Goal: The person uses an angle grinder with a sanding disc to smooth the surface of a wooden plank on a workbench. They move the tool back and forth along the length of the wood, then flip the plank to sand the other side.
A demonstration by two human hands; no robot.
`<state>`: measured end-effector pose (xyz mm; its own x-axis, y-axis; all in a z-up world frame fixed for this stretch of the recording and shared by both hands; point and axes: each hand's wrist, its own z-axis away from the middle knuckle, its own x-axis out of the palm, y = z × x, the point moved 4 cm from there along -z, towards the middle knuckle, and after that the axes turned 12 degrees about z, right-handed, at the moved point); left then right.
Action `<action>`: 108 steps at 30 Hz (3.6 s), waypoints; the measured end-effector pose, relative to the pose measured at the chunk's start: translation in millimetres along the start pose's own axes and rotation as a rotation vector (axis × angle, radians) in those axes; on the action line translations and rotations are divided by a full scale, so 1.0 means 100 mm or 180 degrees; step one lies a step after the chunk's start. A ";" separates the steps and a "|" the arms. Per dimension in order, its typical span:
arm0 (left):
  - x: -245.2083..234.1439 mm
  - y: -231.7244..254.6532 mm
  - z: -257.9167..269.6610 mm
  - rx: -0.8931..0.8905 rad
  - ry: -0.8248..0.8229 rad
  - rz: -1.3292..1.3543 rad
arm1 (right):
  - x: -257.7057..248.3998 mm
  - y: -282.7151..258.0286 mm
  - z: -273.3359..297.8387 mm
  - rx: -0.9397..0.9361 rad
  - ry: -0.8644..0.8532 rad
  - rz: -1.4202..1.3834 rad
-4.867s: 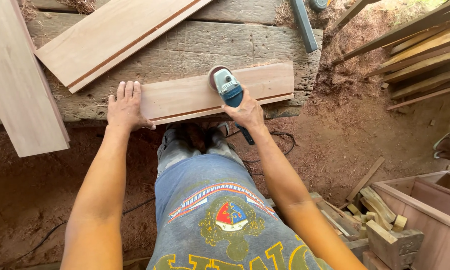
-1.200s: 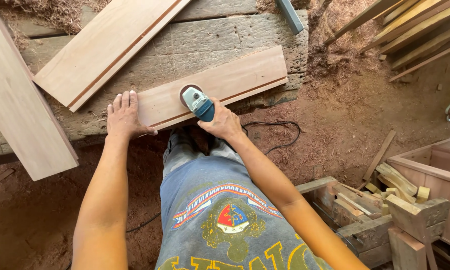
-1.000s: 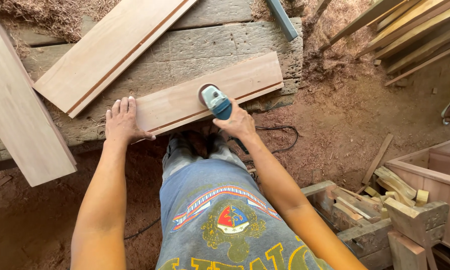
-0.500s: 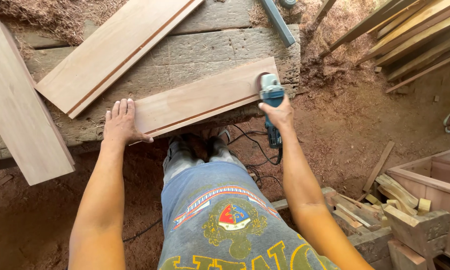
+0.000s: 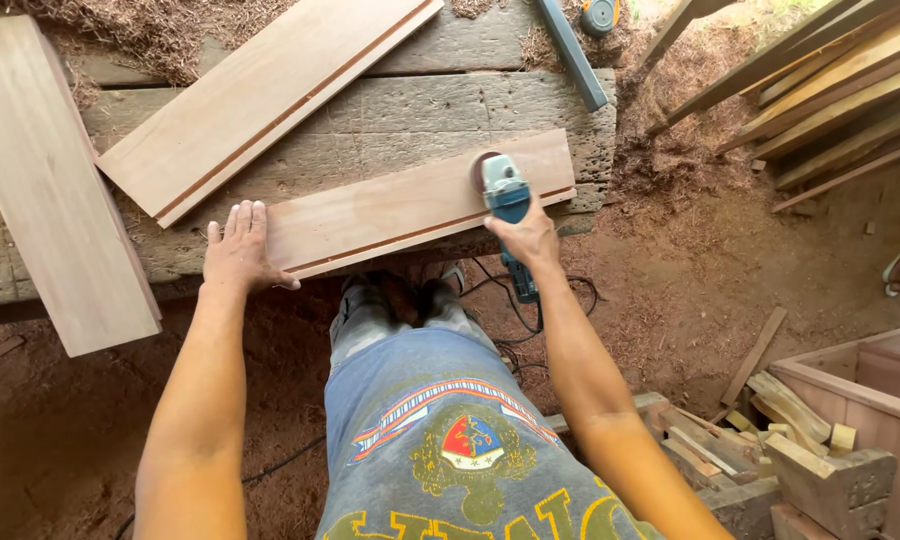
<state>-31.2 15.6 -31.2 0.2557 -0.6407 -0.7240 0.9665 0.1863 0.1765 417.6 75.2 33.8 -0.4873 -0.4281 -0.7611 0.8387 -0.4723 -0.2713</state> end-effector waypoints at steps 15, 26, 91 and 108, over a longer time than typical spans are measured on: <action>0.01 -0.02 0.03 0.0194 0.0224 0.0050 | 0.80 -0.98 0.46 -0.1180 -0.0118 0.0695; 0.02 -0.03 -0.04 -0.0017 -0.0018 -0.0059 | 0.13 -0.25 -0.17 -0.0328 -0.0159 0.0352; 0.06 0.06 -0.09 -0.0080 -0.0008 -0.0514 | -0.21 1.09 -0.19 0.0095 0.0174 -0.0138; -0.02 0.15 -0.03 -0.0128 0.0006 -0.0533 | -0.98 1.28 -0.77 0.0275 0.0905 -0.1296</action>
<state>-17.6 21.5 -29.5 0.0910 -0.6639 -0.7423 0.9939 0.1067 0.0263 591.4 115.5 28.3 -0.6752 0.0253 -0.7372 0.5651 -0.6246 -0.5390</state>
